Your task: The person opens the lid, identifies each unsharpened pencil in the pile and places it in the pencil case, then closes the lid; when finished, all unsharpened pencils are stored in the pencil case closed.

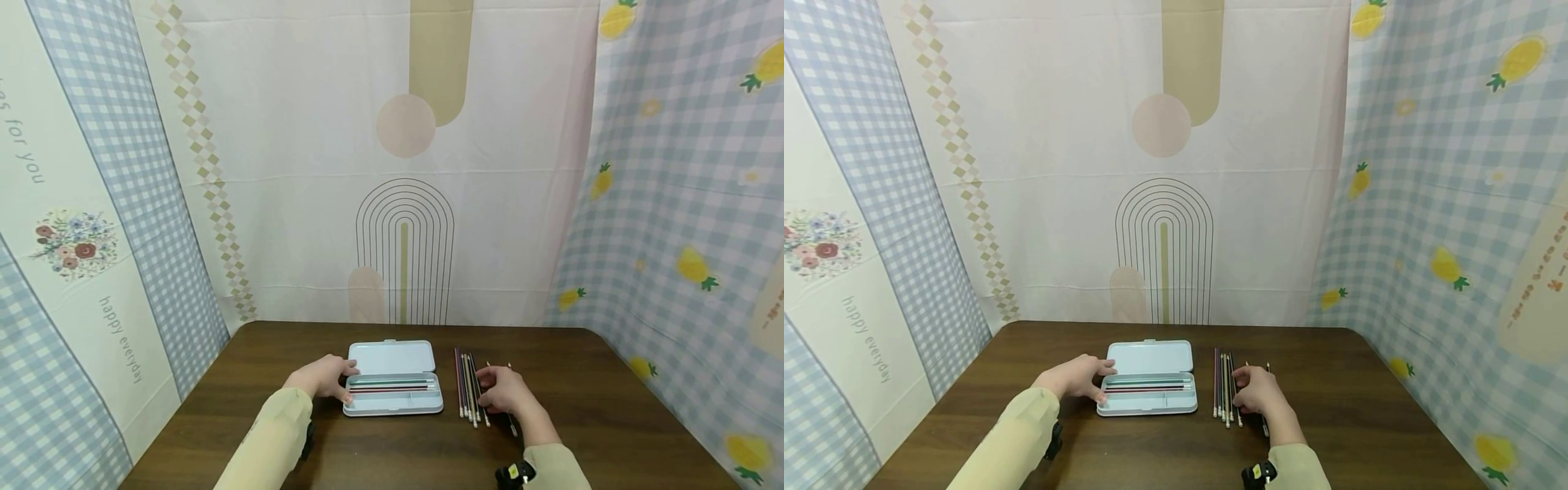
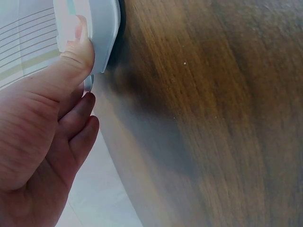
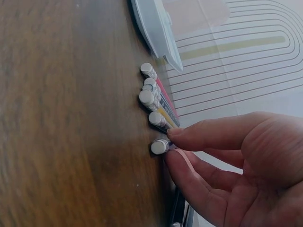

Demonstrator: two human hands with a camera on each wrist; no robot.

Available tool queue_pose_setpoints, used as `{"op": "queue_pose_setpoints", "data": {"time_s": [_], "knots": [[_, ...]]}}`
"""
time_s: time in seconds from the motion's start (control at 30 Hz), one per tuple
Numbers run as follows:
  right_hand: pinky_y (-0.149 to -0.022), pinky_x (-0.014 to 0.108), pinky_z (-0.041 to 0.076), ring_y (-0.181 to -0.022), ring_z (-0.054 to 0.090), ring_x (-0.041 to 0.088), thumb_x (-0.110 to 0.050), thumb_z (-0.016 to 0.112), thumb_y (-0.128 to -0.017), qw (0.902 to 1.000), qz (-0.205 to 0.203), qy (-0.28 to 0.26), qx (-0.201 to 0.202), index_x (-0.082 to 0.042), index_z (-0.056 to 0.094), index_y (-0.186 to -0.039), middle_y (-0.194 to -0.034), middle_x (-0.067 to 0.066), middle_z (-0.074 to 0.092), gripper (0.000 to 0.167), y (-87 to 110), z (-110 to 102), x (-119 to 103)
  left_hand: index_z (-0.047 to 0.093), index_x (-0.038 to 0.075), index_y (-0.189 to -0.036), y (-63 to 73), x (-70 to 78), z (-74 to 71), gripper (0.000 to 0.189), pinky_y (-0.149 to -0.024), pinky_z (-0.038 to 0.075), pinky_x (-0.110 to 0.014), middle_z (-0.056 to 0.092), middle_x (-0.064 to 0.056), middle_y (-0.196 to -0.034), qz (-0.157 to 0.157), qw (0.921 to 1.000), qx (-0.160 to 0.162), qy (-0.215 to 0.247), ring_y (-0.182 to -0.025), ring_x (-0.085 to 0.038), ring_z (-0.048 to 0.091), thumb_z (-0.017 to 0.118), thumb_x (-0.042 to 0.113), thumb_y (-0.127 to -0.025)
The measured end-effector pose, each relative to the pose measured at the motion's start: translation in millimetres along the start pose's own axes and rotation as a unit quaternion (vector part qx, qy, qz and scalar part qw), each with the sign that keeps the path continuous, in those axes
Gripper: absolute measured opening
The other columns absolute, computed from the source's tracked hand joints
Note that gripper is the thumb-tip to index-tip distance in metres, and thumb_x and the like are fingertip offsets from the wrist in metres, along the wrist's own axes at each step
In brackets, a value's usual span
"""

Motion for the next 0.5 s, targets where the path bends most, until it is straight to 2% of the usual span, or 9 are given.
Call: {"op": "queue_pose_setpoints", "data": {"time_s": [0.3, 0.5], "knots": [[-0.063, 0.040, 0.063, -0.086, 0.064, 0.026, 0.017, 0.071, -0.071, 0.9997, -0.008, 0.010, 0.022, 0.009, 0.068, -0.130, -0.109, 0.017, 0.067, 0.059, 0.9, -1.9, -2.1, 0.073, 0.011, -0.140, 0.0, -0.9, 0.9, 0.062, -0.120, 0.041, -0.052, 0.057, -0.009, -0.157, -0.003, 1.0000, -0.001, 0.002, -0.148, -0.037, 0.048, 0.092, 0.026, -0.083], [-0.063, 0.040, 0.064, -0.087, 0.067, 0.027, 0.014, 0.079, -0.073, 0.9995, -0.003, 0.017, 0.026, 0.009, 0.068, -0.128, -0.107, 0.018, 0.068, 0.056, 0.2, -1.8, -3.1, 0.073, 0.011, -0.140, 0.0, -0.9, 1.4, 0.062, -0.120, 0.041, -0.053, 0.057, -0.009, -0.158, -0.004, 1.0000, -0.004, 0.005, -0.148, -0.037, 0.048, 0.091, 0.026, -0.083]]}}
Point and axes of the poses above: each hand's wrist, its own y-axis away from the middle knuckle, its own z-axis out of the palm, x = y × z, the point moved 7 cm from there along -y, towards the middle knuckle
